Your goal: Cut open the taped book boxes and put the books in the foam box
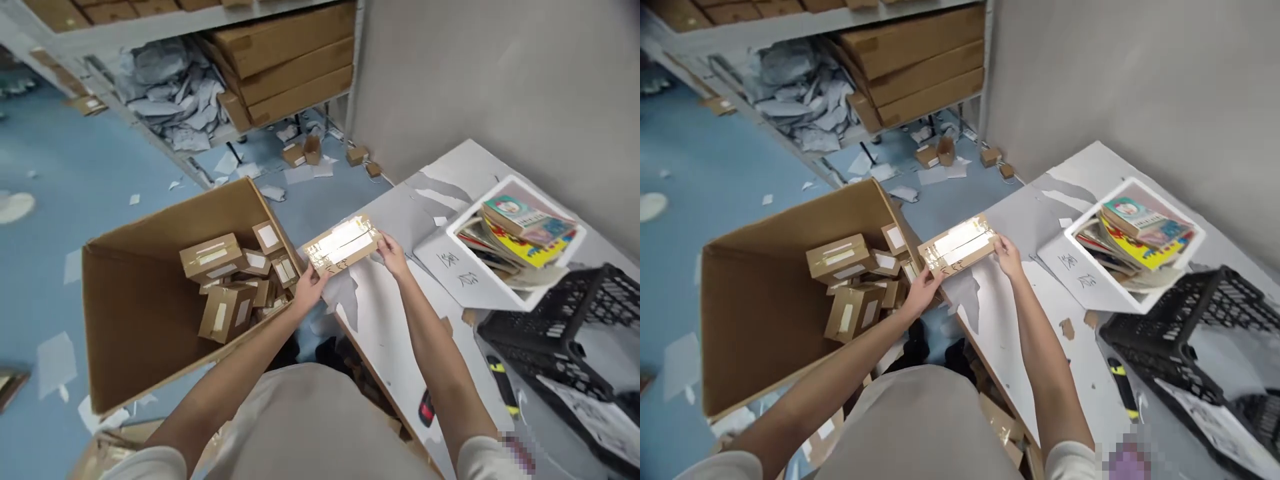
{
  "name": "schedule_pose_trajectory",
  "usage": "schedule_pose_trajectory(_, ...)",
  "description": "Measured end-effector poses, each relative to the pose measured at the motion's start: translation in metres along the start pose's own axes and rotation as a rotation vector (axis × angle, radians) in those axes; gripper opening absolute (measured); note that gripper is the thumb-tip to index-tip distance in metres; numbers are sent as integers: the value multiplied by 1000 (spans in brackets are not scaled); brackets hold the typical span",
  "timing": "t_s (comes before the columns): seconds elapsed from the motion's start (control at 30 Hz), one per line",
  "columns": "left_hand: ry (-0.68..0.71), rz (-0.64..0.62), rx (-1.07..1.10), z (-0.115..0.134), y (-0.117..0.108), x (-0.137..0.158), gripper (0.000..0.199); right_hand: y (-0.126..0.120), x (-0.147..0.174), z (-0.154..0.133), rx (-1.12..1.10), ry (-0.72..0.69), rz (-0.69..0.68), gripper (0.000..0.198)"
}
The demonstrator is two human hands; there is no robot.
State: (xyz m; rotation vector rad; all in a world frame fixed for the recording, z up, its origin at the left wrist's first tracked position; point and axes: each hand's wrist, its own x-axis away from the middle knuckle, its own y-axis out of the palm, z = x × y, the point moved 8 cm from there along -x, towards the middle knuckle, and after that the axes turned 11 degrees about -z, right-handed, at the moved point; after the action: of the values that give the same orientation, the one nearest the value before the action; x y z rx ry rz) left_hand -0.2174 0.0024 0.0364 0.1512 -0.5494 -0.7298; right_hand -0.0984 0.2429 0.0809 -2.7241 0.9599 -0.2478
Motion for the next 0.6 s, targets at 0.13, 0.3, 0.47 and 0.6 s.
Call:
schedule_pose_trajectory(0.13,-26,102,39,-25,7,-16,51,-2,-28,30,60,45,-69,59)
schedule_pose_trajectory(0.3,-72,147,-59,-44,2,-27,60,5,-33,69,-30,152,-98,55)
schedule_pose_trajectory(0.47,-116,156,-17,-51,-6,-29,64,-3,-22,75,-16,223,16,55)
schedule_pose_trajectory(0.6,-209,157,43,-61,-5,-32,65,-11,-20,80,42,265,44,56)
